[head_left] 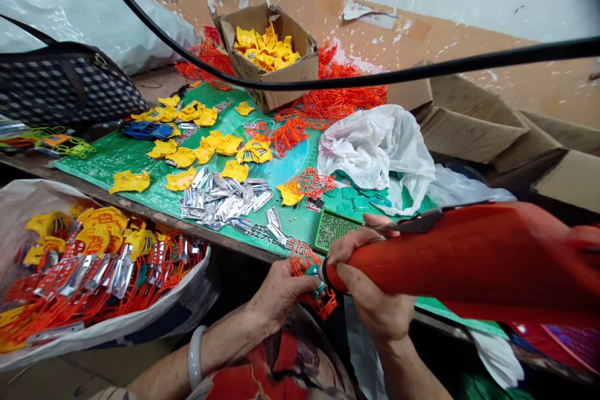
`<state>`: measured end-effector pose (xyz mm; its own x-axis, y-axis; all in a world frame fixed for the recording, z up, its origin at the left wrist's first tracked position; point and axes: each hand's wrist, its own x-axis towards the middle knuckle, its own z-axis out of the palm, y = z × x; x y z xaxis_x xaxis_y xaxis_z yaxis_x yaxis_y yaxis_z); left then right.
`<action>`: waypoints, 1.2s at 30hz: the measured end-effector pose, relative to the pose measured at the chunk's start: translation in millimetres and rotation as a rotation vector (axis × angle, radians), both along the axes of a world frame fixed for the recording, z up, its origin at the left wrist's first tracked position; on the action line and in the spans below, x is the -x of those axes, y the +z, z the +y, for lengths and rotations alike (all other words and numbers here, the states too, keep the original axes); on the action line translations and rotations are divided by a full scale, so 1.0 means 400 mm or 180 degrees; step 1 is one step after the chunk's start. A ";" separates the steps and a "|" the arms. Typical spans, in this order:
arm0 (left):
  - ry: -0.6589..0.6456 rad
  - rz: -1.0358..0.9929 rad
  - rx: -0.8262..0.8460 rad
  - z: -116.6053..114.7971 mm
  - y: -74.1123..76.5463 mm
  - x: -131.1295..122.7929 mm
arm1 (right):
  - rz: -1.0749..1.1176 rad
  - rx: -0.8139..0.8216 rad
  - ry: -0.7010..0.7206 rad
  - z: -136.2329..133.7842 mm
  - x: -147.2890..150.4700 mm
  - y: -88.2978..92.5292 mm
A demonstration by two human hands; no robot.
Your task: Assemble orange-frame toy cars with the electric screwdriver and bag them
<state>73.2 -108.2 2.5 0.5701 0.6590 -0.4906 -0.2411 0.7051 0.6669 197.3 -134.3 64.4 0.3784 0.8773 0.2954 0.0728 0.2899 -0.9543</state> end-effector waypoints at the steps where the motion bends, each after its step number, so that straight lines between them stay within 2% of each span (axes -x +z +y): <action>1: -0.0007 0.0010 -0.0011 0.000 0.001 0.000 | -0.0003 -0.0003 0.0011 -0.001 0.001 0.000; 7: -0.0179 -0.0019 -0.0155 0.008 0.021 0.005 | 0.0226 -0.0178 -0.0087 0.013 -0.022 0.040; 11: -0.0243 0.0076 -0.0301 0.011 0.030 0.010 | 0.0269 -0.0418 -0.0851 0.057 -0.084 0.064; 14: -0.0345 0.0077 -0.0407 0.009 0.023 0.013 | 0.0221 -0.0554 -0.1285 0.095 -0.140 0.049; 17: -0.0456 0.0017 -0.0486 0.007 0.013 0.013 | 0.0199 -0.0574 -0.1322 0.118 -0.173 0.020; 21: -0.0517 -0.0052 -0.0484 0.006 0.008 0.014 | 0.0267 -0.0539 -0.1248 0.125 -0.178 -0.006; 30: -0.0357 0.0112 -0.0248 0.008 0.016 0.011 | 0.0174 -0.0431 -0.1325 0.133 -0.185 -0.035; 36: -0.0356 0.0164 -0.0279 0.010 0.024 0.007 | 0.0151 -0.0420 -0.1324 0.134 -0.183 -0.036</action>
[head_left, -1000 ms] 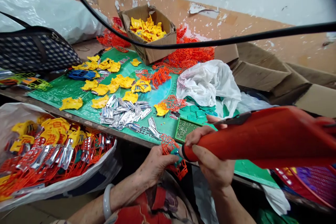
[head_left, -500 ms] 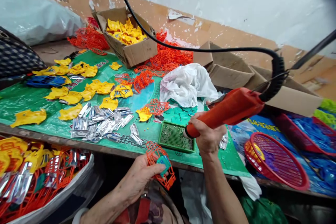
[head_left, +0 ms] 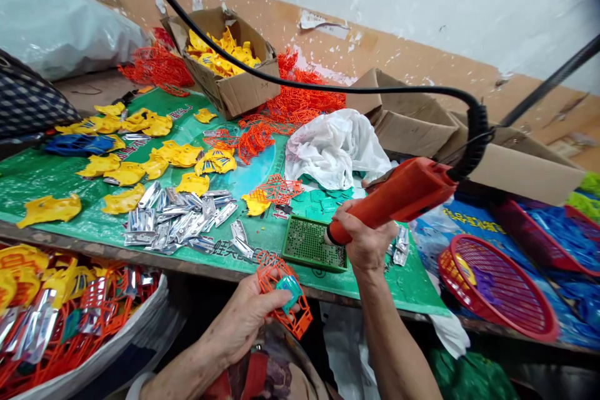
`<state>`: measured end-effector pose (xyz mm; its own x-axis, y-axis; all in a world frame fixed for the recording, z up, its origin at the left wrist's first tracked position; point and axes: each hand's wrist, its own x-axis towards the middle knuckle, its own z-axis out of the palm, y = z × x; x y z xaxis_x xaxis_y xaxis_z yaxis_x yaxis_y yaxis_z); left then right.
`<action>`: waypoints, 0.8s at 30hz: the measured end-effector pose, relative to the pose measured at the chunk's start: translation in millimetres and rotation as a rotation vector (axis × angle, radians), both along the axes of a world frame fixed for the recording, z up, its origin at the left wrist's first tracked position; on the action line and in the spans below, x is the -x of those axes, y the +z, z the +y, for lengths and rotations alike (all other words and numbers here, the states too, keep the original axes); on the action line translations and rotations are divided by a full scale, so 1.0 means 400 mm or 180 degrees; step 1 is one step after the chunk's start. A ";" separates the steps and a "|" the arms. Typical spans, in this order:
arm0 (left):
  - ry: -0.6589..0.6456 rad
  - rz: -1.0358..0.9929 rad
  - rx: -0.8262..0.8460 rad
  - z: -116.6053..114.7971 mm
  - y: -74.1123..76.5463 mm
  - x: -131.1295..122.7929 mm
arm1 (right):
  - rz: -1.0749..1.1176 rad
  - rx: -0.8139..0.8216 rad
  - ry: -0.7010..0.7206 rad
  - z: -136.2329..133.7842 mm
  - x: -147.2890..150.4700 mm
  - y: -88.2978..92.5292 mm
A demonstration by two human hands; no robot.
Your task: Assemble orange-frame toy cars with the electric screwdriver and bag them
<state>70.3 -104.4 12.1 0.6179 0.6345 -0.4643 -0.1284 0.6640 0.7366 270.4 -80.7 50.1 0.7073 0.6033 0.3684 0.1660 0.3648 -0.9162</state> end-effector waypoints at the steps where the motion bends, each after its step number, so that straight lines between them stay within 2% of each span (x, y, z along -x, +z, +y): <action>1: 0.0005 0.0013 -0.0008 0.001 0.001 -0.001 | -0.0002 0.0007 0.0002 0.000 0.001 0.000; 9: 0.0064 -0.0123 -0.0052 -0.002 -0.001 0.007 | -0.0018 0.0074 -0.0059 -0.005 0.012 0.005; 18: 0.0444 -0.0293 0.0088 0.002 -0.019 0.007 | -0.0074 0.0210 -0.0145 -0.004 0.008 0.007; 21: 0.0518 -0.0297 0.0155 0.001 -0.020 0.007 | 0.0087 0.0008 -0.0060 -0.007 0.007 0.028; 24: 0.0558 -0.0300 0.0149 0.001 -0.020 0.008 | 0.0389 -0.0310 0.0278 -0.030 0.016 0.075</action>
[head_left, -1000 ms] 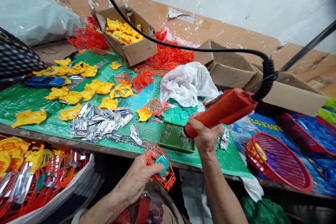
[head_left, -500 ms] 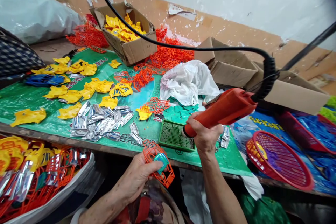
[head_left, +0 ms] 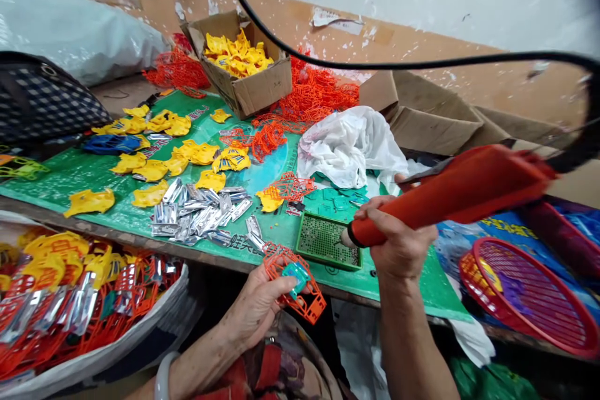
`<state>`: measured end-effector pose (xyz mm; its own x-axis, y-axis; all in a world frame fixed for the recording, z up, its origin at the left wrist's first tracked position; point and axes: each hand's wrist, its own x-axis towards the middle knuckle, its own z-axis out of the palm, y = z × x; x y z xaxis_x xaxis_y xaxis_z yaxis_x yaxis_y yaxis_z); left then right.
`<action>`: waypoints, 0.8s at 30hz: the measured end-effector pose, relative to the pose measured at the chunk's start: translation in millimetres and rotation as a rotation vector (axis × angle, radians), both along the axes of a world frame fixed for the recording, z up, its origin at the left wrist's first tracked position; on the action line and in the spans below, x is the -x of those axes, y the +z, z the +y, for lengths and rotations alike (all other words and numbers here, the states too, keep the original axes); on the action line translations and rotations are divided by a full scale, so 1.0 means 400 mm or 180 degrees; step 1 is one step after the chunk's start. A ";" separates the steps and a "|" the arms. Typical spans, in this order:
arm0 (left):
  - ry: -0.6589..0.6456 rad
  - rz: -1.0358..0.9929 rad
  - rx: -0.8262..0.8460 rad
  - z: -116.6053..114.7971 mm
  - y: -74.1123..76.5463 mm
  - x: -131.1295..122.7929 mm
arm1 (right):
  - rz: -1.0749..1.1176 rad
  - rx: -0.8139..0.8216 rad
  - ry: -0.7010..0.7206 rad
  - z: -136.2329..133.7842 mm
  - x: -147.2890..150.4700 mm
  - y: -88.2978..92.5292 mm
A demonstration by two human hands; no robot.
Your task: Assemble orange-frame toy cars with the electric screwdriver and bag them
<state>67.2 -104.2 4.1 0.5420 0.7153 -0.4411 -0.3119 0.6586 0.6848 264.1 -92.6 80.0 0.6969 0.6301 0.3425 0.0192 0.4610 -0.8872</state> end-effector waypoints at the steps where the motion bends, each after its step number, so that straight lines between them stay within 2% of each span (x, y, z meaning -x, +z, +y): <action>1: 0.0010 0.0003 0.0006 0.000 0.000 0.000 | 0.0089 -0.0086 0.0188 -0.012 0.006 0.017; 4: 0.0071 -0.0005 0.0061 0.000 0.000 0.001 | 0.0275 -0.0242 0.0804 -0.053 0.035 0.057; 7: 0.0019 -0.0102 0.0049 0.002 0.003 -0.001 | 0.0343 -0.0257 0.1143 -0.086 0.071 0.069; 13: -0.0042 -0.0185 0.0056 0.002 0.011 -0.003 | 0.0336 -0.0183 0.1280 -0.103 0.110 0.051; 24: 0.0051 -0.0063 0.0171 0.007 0.028 -0.006 | 0.0292 -0.0112 0.1310 -0.094 0.116 0.039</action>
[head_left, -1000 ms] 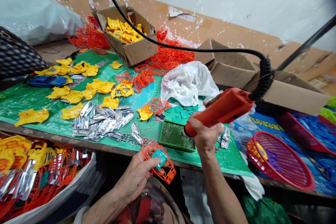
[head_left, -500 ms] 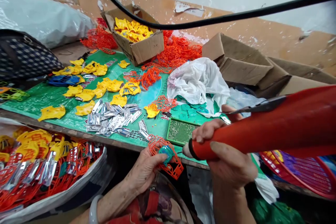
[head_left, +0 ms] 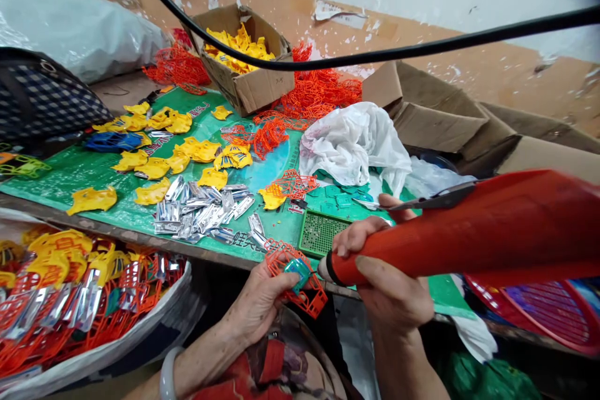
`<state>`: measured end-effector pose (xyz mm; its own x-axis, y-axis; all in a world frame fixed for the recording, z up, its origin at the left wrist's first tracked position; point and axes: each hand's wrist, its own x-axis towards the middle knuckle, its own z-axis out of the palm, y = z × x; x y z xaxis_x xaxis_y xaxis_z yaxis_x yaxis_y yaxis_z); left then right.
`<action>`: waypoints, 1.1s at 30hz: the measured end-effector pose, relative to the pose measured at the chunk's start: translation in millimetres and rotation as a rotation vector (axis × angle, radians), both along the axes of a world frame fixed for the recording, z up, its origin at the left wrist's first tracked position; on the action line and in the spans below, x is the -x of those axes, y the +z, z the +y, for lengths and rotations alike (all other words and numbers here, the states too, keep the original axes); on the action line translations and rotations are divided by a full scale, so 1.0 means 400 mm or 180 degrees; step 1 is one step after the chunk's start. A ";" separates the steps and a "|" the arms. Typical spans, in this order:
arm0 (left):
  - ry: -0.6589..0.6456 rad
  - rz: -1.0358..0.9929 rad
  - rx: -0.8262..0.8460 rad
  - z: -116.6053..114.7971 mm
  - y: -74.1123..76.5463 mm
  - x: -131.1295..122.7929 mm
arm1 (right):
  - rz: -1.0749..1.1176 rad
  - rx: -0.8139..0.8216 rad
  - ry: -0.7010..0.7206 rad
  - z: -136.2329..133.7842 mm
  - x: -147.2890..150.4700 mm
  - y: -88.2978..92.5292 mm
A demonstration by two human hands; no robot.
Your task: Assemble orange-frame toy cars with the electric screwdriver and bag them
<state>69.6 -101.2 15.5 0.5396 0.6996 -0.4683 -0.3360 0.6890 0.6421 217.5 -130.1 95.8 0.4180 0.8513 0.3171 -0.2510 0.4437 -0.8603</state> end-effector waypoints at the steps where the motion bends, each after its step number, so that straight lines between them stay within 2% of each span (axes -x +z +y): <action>1: -0.0006 -0.0003 -0.0001 0.000 0.002 -0.001 | -0.0013 0.0022 0.0002 -0.001 0.000 -0.002; 7: -0.0006 0.0036 0.0001 -0.003 0.007 -0.001 | -0.0112 0.0046 -0.0034 -0.007 0.002 -0.011; 15: 0.0082 0.0050 -0.0133 -0.006 -0.011 -0.005 | -0.0206 0.0149 -0.0065 -0.009 -0.001 -0.035; 22: 0.0193 0.0202 -0.0030 -0.010 -0.005 -0.009 | -0.0155 0.0142 -0.0054 -0.009 0.006 -0.048; 28: 0.0050 0.0170 -0.0102 -0.005 -0.012 -0.004 | -0.0181 0.0087 -0.0053 -0.013 0.007 -0.044; 30: -0.0005 0.0205 -0.0124 -0.002 -0.014 0.000 | -0.0240 0.0043 -0.0179 -0.008 -0.007 -0.032; 33: 0.0045 0.0326 -0.0070 0.002 -0.017 0.007 | -0.0315 -0.0036 -0.0757 0.014 -0.046 -0.014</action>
